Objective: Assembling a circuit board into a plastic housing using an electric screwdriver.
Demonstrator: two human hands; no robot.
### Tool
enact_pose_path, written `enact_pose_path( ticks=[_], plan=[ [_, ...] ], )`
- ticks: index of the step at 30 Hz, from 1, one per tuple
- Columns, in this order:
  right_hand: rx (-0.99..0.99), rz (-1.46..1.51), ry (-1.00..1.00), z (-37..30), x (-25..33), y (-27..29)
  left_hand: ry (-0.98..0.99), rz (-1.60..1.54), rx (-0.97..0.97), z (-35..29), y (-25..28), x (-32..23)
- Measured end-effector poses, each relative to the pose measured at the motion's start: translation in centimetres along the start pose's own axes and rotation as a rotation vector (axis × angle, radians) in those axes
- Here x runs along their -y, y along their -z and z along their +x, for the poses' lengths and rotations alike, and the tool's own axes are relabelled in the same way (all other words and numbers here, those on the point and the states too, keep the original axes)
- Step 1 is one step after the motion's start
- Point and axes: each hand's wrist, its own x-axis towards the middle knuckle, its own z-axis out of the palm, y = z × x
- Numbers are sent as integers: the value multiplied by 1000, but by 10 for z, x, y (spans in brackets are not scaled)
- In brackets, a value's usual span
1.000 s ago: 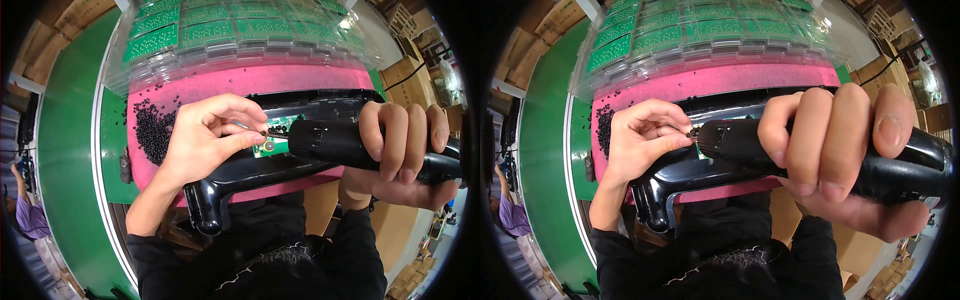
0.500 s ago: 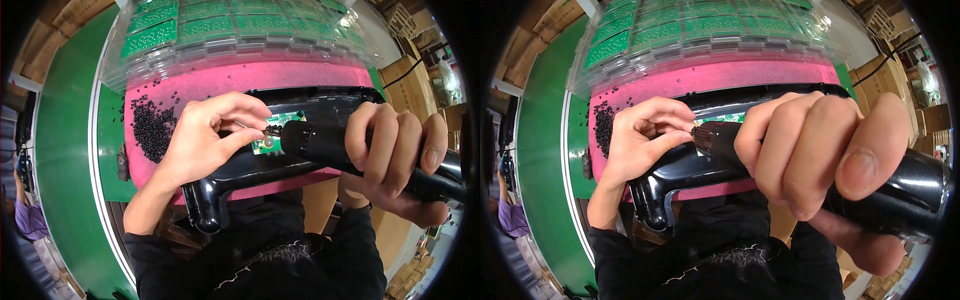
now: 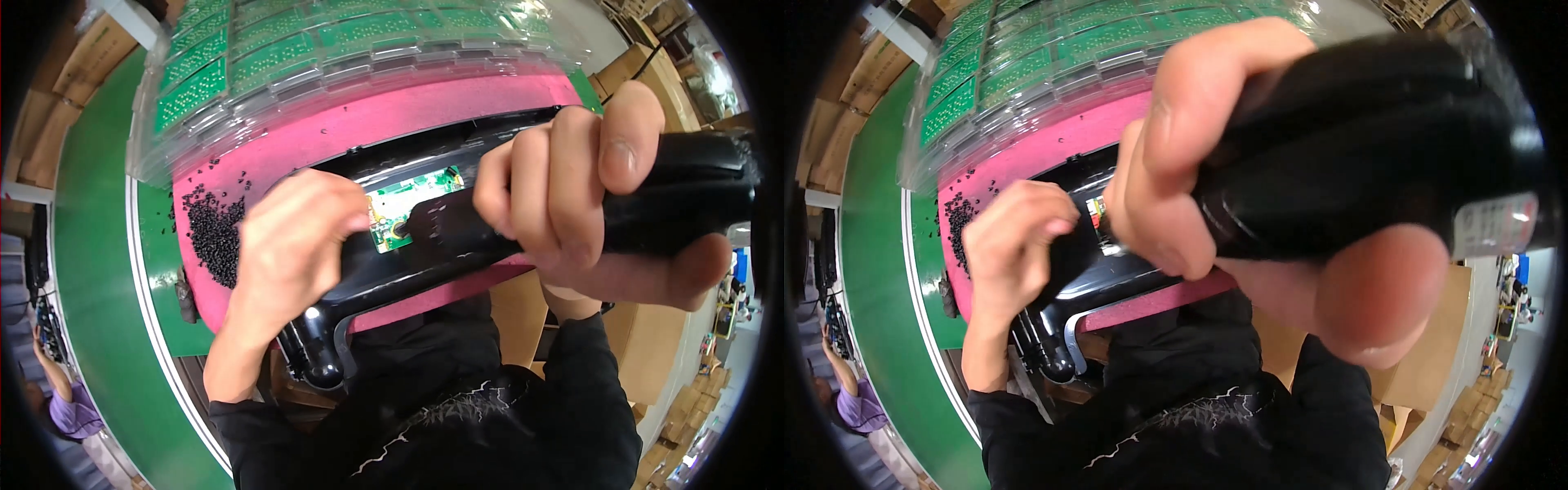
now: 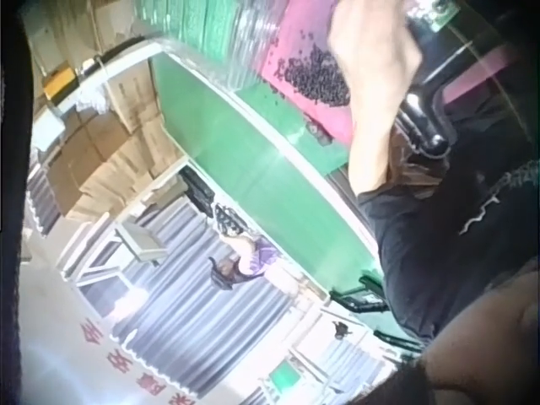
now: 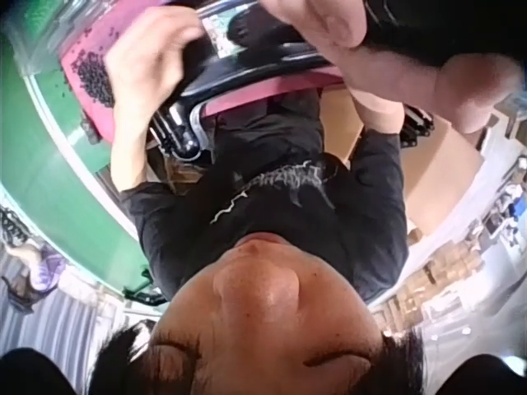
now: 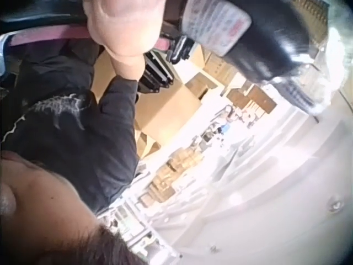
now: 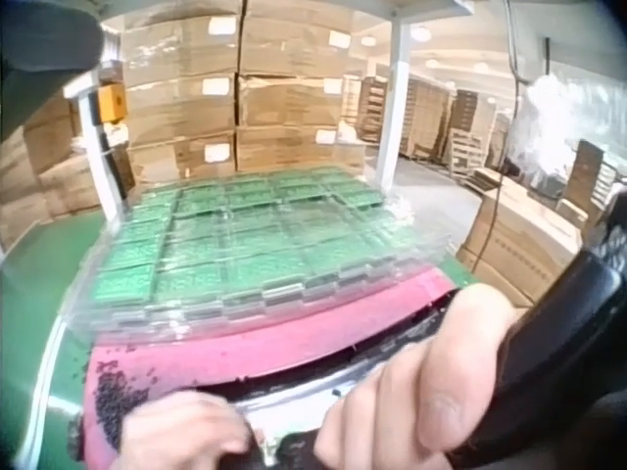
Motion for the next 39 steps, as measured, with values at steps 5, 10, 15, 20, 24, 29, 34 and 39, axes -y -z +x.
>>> enact_pose_path(
  ticks=[5,10,15,20,24,29,34,39],
  plan=[
    [-234,-83,43,-4,-1,1,186,-102,14,-1,2,1],
    [-406,-153,-44,-12,-17,5,133,-85,245,-2,3,4],
    [-410,-149,-52,-12,-23,9,110,-130,306,-5,-3,7],
    [-394,-222,-111,-9,-23,13,166,-96,416,-3,-5,5],
    [-398,-208,-139,-8,-27,12,330,-119,457,-5,-4,2],
    [-396,-161,-119,-6,-34,14,336,-84,484,-6,-1,1],
    [-304,-152,-170,-3,-36,15,342,-106,483,-5,1,1],
    [-422,-153,-163,-4,-39,8,368,-89,490,-9,0,4]
  ],
)
